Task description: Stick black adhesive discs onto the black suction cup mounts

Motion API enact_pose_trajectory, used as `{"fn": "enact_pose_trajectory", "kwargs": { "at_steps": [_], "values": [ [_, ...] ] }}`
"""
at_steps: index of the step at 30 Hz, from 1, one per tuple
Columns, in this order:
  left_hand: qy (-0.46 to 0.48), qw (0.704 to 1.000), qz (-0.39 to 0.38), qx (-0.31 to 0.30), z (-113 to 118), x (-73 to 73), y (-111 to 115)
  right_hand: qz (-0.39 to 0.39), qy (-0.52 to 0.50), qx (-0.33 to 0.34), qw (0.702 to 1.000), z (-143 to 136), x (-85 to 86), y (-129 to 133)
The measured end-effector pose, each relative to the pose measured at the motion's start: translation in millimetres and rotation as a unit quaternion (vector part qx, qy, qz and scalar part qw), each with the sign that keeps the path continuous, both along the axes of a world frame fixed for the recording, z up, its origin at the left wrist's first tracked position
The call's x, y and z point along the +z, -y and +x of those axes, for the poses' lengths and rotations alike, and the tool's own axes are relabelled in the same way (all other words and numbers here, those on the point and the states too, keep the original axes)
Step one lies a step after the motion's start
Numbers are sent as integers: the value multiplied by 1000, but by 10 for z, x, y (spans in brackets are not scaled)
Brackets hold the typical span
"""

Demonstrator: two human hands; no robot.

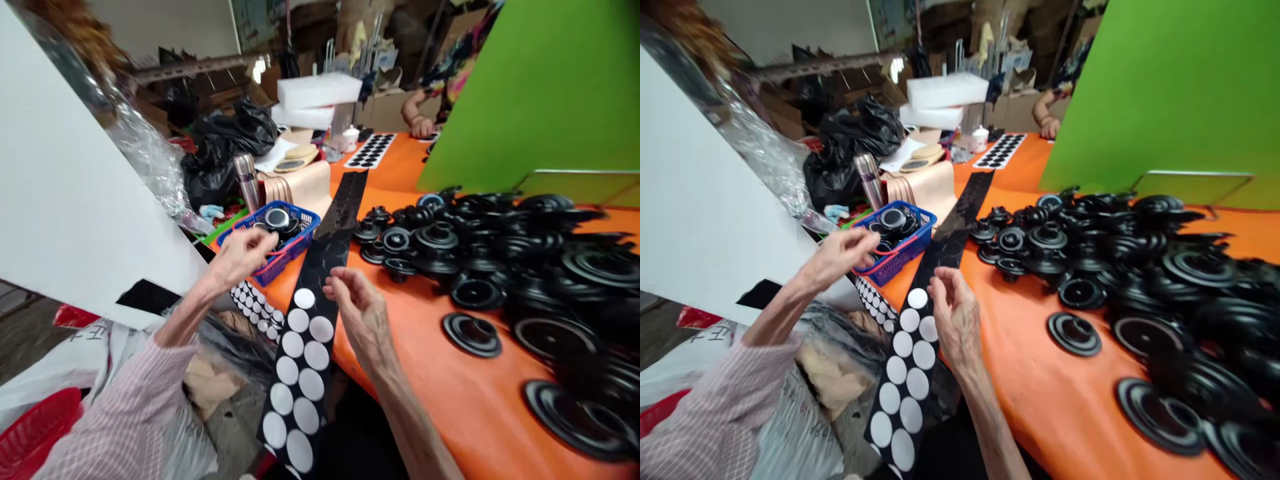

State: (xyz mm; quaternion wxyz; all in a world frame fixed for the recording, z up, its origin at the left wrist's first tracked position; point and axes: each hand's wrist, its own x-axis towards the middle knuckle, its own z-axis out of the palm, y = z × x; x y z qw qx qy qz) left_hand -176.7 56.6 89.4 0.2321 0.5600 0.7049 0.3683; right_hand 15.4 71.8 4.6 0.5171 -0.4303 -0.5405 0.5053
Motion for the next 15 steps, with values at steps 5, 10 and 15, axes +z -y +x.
{"fn": "enact_pose_trajectory", "kwargs": {
  "at_steps": [5, 10, 15],
  "values": [
    [213, 964, -154, 46, 370, -872, 548, 78, 187, -33, 979, 287, -563, 573],
    [364, 902, -231, 25, 516, -938, 414, 110, 215, -62, 968, 283, -606, 678],
    [432, 851, -298, -37, 561, -852, 204, 145, 231, -82, 959, 286, -524, 624]
  ]
}}
